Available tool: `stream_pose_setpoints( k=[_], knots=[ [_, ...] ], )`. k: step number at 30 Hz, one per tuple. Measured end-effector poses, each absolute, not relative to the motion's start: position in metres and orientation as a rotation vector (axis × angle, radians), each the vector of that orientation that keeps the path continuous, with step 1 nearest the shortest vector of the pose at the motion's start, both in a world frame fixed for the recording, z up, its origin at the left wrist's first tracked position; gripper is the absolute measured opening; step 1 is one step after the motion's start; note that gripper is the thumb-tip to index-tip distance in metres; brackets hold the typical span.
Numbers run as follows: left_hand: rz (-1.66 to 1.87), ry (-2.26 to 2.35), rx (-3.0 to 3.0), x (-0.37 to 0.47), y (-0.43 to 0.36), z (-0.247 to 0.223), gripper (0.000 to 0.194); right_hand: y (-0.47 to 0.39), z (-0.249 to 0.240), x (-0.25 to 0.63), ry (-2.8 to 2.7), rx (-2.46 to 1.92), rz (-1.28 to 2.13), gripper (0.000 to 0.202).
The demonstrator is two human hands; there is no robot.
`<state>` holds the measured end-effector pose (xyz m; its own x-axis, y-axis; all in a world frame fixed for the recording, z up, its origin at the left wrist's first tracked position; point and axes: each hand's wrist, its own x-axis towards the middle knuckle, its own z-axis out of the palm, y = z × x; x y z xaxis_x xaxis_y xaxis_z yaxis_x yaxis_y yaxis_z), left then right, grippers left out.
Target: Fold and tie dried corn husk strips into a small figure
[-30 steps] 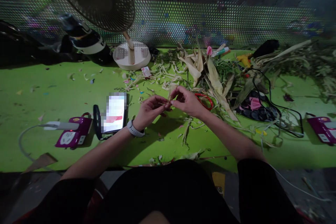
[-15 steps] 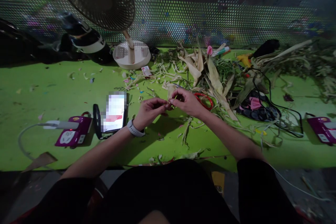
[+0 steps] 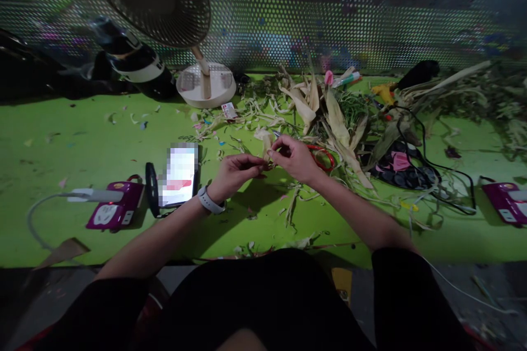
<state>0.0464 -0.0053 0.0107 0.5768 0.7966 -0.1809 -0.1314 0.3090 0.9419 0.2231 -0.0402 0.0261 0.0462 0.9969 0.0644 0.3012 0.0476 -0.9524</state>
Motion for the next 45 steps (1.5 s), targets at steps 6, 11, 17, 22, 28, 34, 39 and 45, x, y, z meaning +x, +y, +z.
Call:
stream_pose_setpoints(
  k=[6,11,17,22,28,34,39,45],
  knots=[
    [0.626,0.815,1.075,0.046,-0.001,0.018,0.017,-0.045,0.025,0.221,-1.525,-1.409,0.820,0.017],
    [0.584,0.881,1.209,0.043,0.001,0.017,0.009,-0.048,0.022,0.216,-1.569,-1.410,0.731,0.019],
    [0.685,0.748,1.137,0.044,-0.003,0.018,0.032,-0.047,0.019,0.216,-1.522,-1.452,0.734,0.020],
    [0.655,0.750,0.995,0.046,-0.003,0.018,0.044,-0.046,0.018,0.215,-1.486,-1.420,0.835,0.020],
    [0.637,0.751,1.085,0.047,-0.006,0.016,0.045,-0.044,0.020,0.209,-1.244,-1.392,0.989,0.030],
    [0.524,0.725,1.043,0.044,-0.008,0.023,0.029,-0.039,0.022,0.213,-1.118,-1.319,1.084,0.050],
    [0.433,0.738,0.956,0.041,-0.003,0.026,0.021,-0.034,0.023,0.223,-1.105,-1.377,1.061,0.035],
    [0.446,0.782,1.061,0.036,0.005,0.031,0.021,-0.026,0.023,0.229,-0.911,-1.407,1.095,0.042]
  ],
)
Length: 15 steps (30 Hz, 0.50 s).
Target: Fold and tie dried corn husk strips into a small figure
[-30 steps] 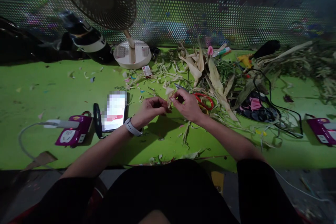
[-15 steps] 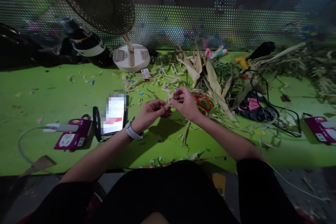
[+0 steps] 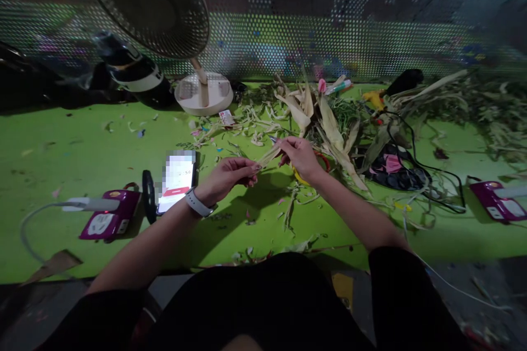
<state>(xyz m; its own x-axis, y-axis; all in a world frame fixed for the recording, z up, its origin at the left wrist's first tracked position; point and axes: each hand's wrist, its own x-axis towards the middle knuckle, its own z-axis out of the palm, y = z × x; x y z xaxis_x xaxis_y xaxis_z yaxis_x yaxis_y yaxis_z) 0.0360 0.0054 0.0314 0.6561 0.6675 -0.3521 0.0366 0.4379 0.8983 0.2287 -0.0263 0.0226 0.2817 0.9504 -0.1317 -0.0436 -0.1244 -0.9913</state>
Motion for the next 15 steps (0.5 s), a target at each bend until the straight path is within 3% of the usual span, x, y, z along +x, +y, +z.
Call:
stream_pose_setpoints(
  k=[7,11,15],
  knots=[
    [0.468,0.930,1.333,0.029,0.017,0.042,0.014,-0.024,0.037,0.250,-1.315,-1.650,1.087,0.037],
    [0.507,0.975,1.372,0.024,0.022,0.047,0.013,-0.042,0.049,0.266,-1.992,-2.088,0.509,0.022],
    [0.529,1.021,1.400,0.021,0.025,0.051,0.014,-0.065,0.041,0.269,-2.308,-2.306,0.167,0.040]
  ],
)
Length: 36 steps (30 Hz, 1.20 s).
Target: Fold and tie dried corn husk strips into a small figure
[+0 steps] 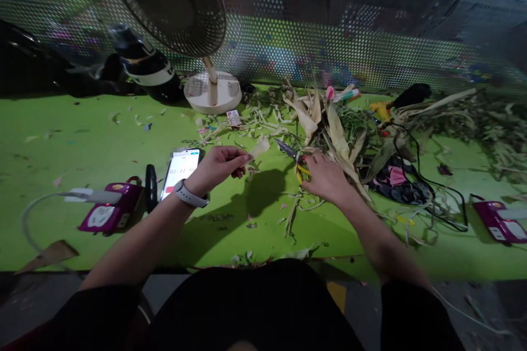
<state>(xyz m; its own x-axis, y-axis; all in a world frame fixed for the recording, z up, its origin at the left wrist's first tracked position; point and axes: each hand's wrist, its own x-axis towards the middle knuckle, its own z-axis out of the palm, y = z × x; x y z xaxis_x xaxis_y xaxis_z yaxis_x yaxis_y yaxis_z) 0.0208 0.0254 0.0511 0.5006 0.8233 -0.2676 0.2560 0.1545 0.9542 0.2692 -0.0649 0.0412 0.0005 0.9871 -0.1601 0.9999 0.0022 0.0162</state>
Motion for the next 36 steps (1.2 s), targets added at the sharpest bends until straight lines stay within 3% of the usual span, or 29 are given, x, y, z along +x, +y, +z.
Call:
stream_pose_setpoints(
  k=[5,11,17,24,36],
  knots=[
    [0.549,1.037,1.423,0.019,0.028,0.051,0.017,-0.066,0.026,0.274,1.989,2.246,-0.171,0.045],
    [0.567,1.067,1.429,0.019,0.030,0.051,0.015,-0.053,0.024,0.280,1.848,2.407,-0.355,0.032],
    [0.628,1.088,1.426,0.016,0.037,0.047,0.014,-0.060,0.033,0.283,2.015,2.568,-0.463,0.033],
    [0.638,1.115,1.475,0.017,0.037,0.044,0.015,-0.067,0.032,0.270,2.238,2.443,-0.201,0.053],
    [0.582,1.022,1.500,0.026,0.018,0.045,0.017,-0.068,0.028,0.261,2.195,2.407,-0.066,0.048]
  ],
)
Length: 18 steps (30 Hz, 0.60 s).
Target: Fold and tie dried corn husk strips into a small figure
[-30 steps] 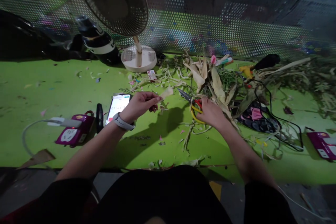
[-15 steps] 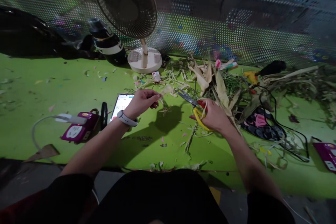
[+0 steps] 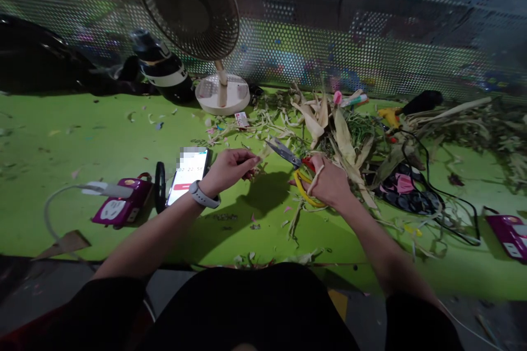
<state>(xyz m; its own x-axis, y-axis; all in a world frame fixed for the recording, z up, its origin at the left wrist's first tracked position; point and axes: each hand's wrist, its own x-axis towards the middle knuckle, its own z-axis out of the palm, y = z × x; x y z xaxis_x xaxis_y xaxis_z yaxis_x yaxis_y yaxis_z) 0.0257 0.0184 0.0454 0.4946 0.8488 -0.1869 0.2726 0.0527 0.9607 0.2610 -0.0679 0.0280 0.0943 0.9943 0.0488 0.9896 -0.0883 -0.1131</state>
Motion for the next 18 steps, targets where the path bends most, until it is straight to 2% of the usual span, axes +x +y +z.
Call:
stream_pose_setpoints(
  k=[10,15,18],
  knots=[
    [0.598,1.033,1.490,0.0239,0.0223,0.0436,0.015,-0.0670,0.0302,0.2695,-2.028,-2.267,-0.009,0.050],
    [0.628,1.063,1.475,0.0241,0.0242,0.0413,0.014,-0.0676,0.0306,0.2683,-1.984,-2.155,0.125,0.058],
    [0.650,1.053,1.463,0.0249,0.0224,0.0424,0.016,-0.0680,0.0286,0.2646,-2.006,-2.177,0.110,0.056]
  ],
)
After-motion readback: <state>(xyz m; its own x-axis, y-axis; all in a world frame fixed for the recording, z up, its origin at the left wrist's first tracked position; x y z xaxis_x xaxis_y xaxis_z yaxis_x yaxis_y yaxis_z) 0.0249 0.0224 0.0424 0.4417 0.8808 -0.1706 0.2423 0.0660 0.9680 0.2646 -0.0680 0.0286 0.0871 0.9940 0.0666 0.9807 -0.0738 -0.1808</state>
